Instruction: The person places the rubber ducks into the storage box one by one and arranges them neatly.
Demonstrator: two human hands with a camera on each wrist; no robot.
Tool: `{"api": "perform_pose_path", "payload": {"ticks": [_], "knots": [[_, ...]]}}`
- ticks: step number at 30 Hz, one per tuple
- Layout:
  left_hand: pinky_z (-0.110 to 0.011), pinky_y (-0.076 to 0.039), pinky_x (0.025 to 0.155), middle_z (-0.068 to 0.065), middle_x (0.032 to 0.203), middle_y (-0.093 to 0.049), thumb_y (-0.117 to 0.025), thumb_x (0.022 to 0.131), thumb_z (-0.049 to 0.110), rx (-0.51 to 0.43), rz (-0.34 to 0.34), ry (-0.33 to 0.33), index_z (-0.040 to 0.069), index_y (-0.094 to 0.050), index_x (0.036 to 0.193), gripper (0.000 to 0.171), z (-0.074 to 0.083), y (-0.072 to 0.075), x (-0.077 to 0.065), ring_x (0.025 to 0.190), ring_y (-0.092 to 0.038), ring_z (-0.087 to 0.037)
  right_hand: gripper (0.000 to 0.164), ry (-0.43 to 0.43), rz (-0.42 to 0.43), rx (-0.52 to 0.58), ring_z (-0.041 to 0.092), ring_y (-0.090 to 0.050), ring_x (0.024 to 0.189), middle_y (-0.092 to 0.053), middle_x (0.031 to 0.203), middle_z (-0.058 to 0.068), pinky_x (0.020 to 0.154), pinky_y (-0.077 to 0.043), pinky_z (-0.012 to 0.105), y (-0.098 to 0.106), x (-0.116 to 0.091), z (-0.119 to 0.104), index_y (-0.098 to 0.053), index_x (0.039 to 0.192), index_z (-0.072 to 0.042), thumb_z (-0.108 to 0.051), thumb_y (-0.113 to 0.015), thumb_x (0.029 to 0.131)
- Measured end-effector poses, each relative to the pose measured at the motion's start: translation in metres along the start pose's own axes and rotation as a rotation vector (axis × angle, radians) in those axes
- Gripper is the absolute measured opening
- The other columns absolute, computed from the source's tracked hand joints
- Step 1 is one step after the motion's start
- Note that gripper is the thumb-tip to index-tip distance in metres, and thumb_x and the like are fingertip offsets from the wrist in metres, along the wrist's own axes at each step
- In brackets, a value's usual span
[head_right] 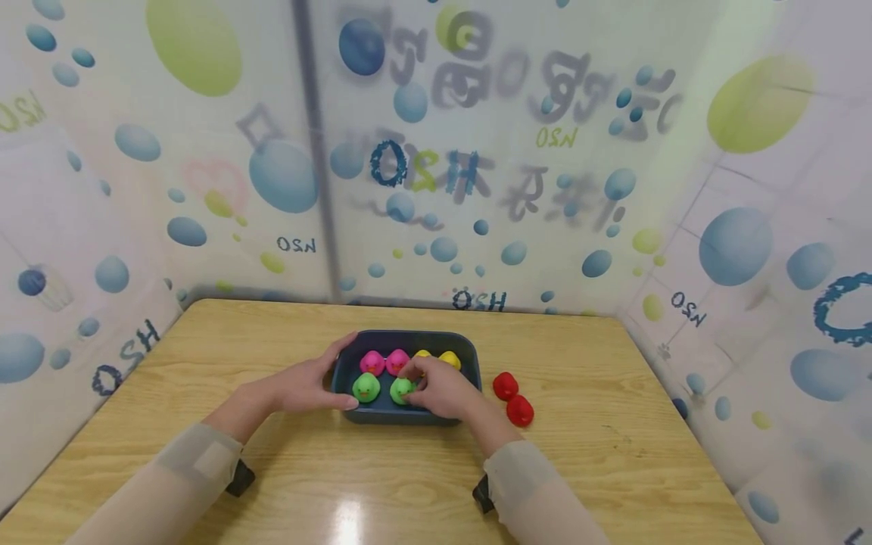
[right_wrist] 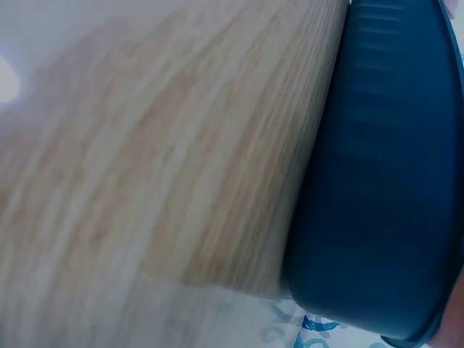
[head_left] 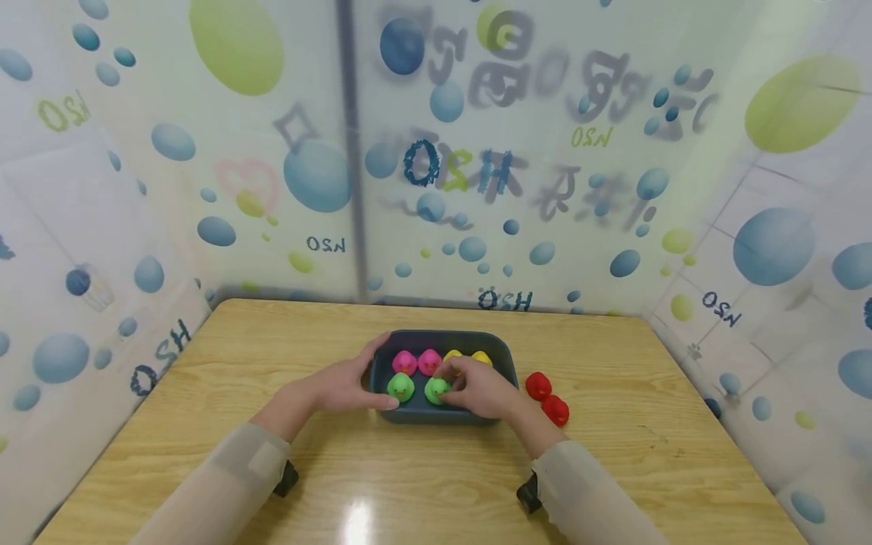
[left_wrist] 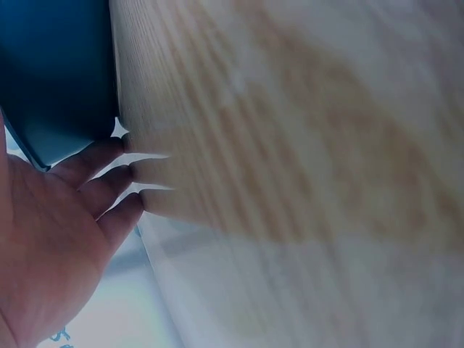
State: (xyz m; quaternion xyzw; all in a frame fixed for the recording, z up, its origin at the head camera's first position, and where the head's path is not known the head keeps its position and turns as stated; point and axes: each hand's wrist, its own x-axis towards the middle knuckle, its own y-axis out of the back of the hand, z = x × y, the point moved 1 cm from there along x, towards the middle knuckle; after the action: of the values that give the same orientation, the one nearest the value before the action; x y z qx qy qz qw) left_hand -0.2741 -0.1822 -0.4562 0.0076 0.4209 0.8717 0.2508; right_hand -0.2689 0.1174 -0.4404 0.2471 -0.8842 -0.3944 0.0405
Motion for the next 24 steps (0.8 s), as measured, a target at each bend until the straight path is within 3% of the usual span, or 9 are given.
{"api": "perform_pose_path", "payload": {"ticks": [12,24], "knots": [[-0.071,-0.038,0.125,-0.028,0.175,-0.036,-0.080,0.088,0.073,-0.005,-0.008,-0.008,0.040,0.004,0.177,0.126,0.0011,0.0011,-0.0011,0.154,-0.047,-0.052,0.033,0.066,-0.021,0.007,0.021,-0.072,0.112,-0.076,0.131,-0.001,0.107,-0.061,0.048,0.0000,0.0006,0.0030,-0.077,0.135,-0.020,-0.013,-0.077,0.103],[-0.071,-0.038,0.126,-0.028,0.174,-0.037,-0.079,0.090,0.071,-0.011,-0.006,-0.008,0.040,0.004,0.177,0.125,0.0005,-0.0003,-0.0003,0.154,-0.047,-0.051,0.037,0.100,-0.047,0.006,0.018,-0.075,0.111,-0.076,0.133,0.000,0.108,-0.061,0.047,0.0012,-0.0005,0.0032,-0.075,0.141,-0.019,-0.014,-0.077,0.104]]}}
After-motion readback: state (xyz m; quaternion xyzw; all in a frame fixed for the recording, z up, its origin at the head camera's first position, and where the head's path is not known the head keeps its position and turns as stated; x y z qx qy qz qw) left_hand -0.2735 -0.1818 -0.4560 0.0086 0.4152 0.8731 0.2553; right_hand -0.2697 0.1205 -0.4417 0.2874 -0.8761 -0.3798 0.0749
